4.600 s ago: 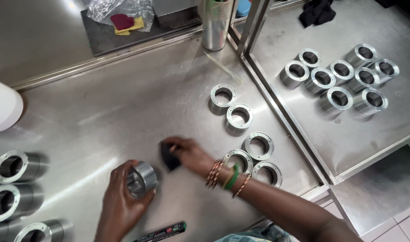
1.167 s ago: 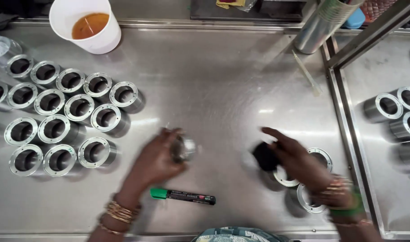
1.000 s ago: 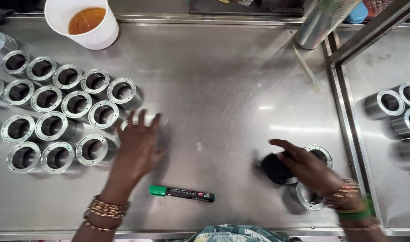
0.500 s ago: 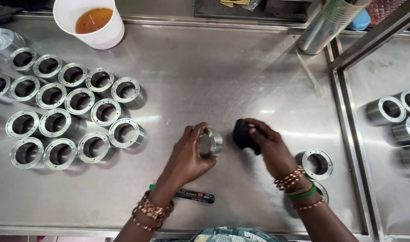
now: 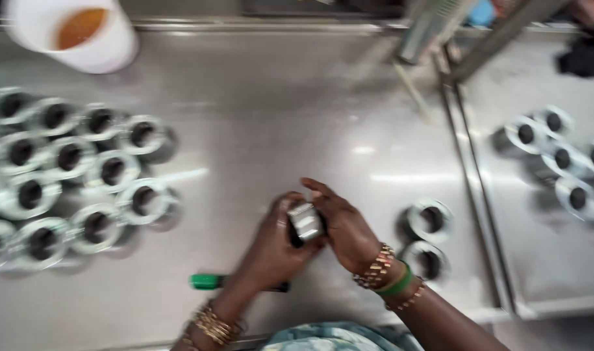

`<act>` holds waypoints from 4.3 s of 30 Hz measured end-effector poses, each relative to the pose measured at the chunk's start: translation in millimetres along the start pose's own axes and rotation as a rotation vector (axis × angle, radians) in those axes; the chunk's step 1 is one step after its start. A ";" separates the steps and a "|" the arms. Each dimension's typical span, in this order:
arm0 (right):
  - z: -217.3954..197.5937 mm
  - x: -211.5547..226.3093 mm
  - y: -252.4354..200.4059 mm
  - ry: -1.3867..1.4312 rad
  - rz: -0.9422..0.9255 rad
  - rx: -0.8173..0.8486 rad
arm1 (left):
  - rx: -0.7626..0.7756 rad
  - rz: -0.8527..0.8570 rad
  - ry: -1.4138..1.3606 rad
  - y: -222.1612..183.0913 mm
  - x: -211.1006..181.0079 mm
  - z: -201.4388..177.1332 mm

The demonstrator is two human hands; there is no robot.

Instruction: Marking metal components with a pen, applying fluid with a pipette, and wiping them clean.

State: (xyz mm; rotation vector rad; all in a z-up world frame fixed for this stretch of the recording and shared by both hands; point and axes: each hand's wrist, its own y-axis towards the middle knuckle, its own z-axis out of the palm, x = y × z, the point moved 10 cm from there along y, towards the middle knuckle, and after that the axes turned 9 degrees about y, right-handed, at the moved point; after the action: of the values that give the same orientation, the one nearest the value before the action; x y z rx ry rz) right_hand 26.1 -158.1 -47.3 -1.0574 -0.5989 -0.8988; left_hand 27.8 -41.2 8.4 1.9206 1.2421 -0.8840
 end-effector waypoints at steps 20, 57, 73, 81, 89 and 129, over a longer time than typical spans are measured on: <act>-67.9 67.1 -18.9 -0.170 -0.231 -0.063 | 0.457 -0.075 0.618 56.8 -12.8 49.9; -131.9 22.0 -78.2 -0.585 0.073 -0.172 | 0.199 -0.004 0.710 41.7 22.4 -11.8; -137.4 67.0 9.7 0.136 -0.333 -0.285 | 0.155 -0.189 0.576 57.0 26.4 29.7; -83.9 13.8 30.3 0.209 -0.144 0.043 | -0.055 0.304 0.626 20.7 -21.4 29.9; -10.5 38.4 -7.0 0.162 -0.013 -0.108 | 0.211 -0.399 0.253 16.2 32.8 14.8; 227.2 28.7 323.5 -0.150 -0.452 0.271 | 0.084 0.164 0.928 32.5 128.8 -169.0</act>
State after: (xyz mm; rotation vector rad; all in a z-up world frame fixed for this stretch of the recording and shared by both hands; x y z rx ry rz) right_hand 316.5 108.4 -89.9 -0.7575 -1.0822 -1.0960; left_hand 128.8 148.4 -0.3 2.5630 1.5014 0.1036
